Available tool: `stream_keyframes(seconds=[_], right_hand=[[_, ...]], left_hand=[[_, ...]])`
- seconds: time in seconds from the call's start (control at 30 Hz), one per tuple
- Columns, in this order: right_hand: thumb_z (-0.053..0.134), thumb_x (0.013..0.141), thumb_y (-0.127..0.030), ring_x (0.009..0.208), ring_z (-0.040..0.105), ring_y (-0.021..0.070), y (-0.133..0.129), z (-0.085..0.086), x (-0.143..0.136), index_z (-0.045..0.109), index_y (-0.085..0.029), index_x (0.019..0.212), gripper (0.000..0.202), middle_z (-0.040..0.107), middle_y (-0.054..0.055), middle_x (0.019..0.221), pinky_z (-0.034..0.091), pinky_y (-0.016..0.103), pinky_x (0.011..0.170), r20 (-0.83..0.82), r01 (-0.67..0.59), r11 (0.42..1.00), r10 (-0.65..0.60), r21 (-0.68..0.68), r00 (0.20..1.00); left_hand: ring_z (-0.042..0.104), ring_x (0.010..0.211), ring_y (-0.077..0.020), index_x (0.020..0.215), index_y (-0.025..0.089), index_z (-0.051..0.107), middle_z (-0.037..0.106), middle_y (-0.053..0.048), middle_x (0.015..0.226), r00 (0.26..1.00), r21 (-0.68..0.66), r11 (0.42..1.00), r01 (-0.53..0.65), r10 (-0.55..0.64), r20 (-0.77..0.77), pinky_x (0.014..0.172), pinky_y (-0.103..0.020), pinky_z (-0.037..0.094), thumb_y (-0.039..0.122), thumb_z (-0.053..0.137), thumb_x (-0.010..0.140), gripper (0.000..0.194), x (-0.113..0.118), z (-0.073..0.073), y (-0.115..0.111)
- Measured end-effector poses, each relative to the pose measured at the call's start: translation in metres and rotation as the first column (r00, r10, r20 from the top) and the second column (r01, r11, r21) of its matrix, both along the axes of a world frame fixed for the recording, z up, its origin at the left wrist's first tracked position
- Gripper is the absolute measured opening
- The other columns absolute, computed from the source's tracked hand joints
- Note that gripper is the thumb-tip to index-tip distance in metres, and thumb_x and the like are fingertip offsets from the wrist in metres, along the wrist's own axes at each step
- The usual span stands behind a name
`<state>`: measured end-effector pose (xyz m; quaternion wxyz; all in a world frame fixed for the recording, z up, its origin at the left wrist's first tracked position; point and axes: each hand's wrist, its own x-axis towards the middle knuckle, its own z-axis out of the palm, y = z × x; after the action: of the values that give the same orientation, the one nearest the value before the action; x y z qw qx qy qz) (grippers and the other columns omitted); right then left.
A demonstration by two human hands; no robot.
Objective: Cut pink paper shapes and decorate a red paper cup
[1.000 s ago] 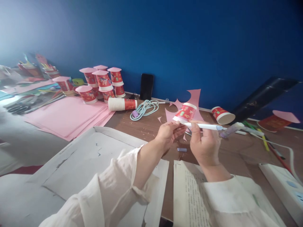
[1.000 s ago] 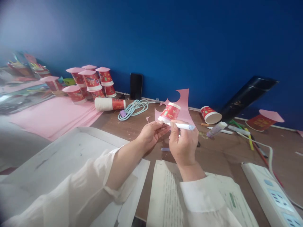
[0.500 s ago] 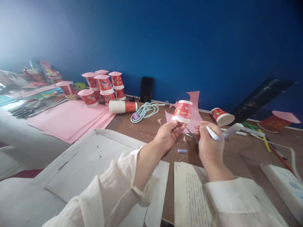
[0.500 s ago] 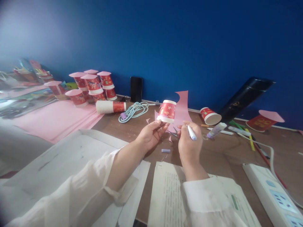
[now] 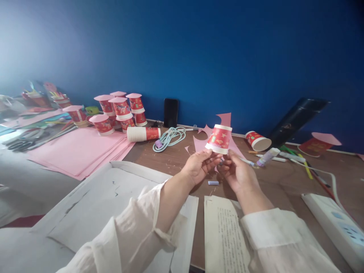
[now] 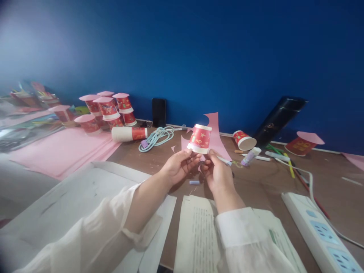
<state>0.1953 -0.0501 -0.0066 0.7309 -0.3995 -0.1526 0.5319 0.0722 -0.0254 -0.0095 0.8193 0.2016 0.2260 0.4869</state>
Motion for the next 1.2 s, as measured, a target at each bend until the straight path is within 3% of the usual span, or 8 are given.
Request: stream_keyframes(seconds=[0.47,0.7,0.77,0.83,0.9,0.93,1.03,1.2], right_hand=[[0.068,0.068,-0.007,0.047,0.044,0.0015,0.001,-0.008,-0.004,0.062,-0.015,0.08,0.016,0.057,-0.002,0.067,0.043,0.01,0.041,-0.106,-0.169,0.985,0.167,-0.011,0.98],[0.071,0.071,-0.018,0.048,0.047,0.0065,0.002,-0.012,-0.003,0.066,-0.017,0.099,0.029,0.062,-0.002,0.068,0.041,0.017,0.04,0.167,0.121,0.99,-0.107,-0.077,0.98],[0.069,0.077,-0.026,0.049,0.048,0.0072,-0.003,-0.008,-0.001,0.067,-0.021,0.109,0.032,0.063,-0.003,0.07,0.042,0.018,0.044,0.399,0.282,0.959,-0.263,0.012,0.878],[0.062,0.085,-0.035,0.057,0.057,0.0111,-0.011,-0.002,-0.002,0.068,-0.021,0.115,0.034,0.068,0.001,0.077,0.051,0.026,0.057,0.747,0.373,0.893,-0.425,0.252,0.511],[0.056,0.09,-0.036,0.071,0.065,0.0167,-0.018,0.003,-0.005,0.069,-0.019,0.115,0.032,0.072,0.007,0.09,0.054,0.034,0.071,0.838,0.263,0.838,-0.525,0.478,0.149],[0.055,0.091,-0.034,0.076,0.067,0.0185,-0.021,0.005,-0.007,0.069,-0.018,0.114,0.03,0.073,0.009,0.094,0.055,0.036,0.075,0.829,0.179,0.821,-0.557,0.542,0.045],[0.056,0.091,-0.025,0.076,0.069,0.0194,-0.026,0.007,-0.012,0.069,-0.017,0.11,0.024,0.074,0.008,0.087,0.055,0.035,0.076,0.793,0.01,0.796,-0.602,0.606,-0.092],[0.056,0.092,-0.022,0.081,0.071,0.02,-0.027,0.008,-0.015,0.069,-0.018,0.107,0.02,0.075,0.008,0.09,0.056,0.034,0.078,0.789,-0.04,0.801,-0.596,0.597,-0.148]], left_hand=[[0.062,0.066,-0.0113,0.086,0.01,0.066,0.064,-0.006,0.074,0.966,-0.101,0.993,0.063,-0.036,0.256,0.067,-0.022,0.055,0.014,0.064,0.082,0.006,0.0,0.0,-0.002],[0.057,0.065,-0.0104,0.085,0.01,0.066,0.061,-0.004,0.072,0.977,-0.148,0.989,0.013,0.019,0.21,0.061,-0.021,0.049,0.013,0.066,0.08,0.006,0.0,0.0,0.003],[0.057,0.066,-0.01,0.087,0.011,0.066,0.063,-0.004,0.076,0.984,-0.131,0.991,-0.013,0.036,0.172,0.061,-0.02,0.048,0.014,0.066,0.08,0.007,0.001,0.0,0.004],[0.057,0.069,-0.0094,0.088,0.012,0.067,0.064,-0.004,0.08,0.99,-0.098,0.994,-0.047,0.059,0.124,0.063,-0.02,0.046,0.015,0.065,0.081,0.008,0.003,-0.001,0.004],[0.057,0.07,-0.0088,0.088,0.013,0.067,0.065,-0.004,0.083,0.994,-0.069,0.995,-0.079,0.084,0.068,0.066,-0.02,0.045,0.015,0.064,0.081,0.008,0.005,-0.001,0.003],[0.057,0.071,-0.0086,0.088,0.013,0.067,0.065,-0.004,0.083,0.995,-0.057,0.994,-0.09,0.093,0.044,0.068,-0.021,0.044,0.016,0.064,0.081,0.008,0.005,-0.001,0.002],[0.057,0.071,-0.0086,0.086,0.013,0.067,0.065,-0.003,0.081,0.994,-0.023,0.994,-0.11,0.11,0.006,0.071,-0.022,0.043,0.017,0.067,0.078,0.009,0.006,-0.001,0.001],[0.056,0.069,-0.0091,0.083,0.013,0.068,0.065,-0.003,0.078,0.994,0.042,0.993,-0.109,0.109,0.0,0.074,-0.024,0.042,0.018,0.07,0.074,0.011,0.007,-0.004,0.002]])
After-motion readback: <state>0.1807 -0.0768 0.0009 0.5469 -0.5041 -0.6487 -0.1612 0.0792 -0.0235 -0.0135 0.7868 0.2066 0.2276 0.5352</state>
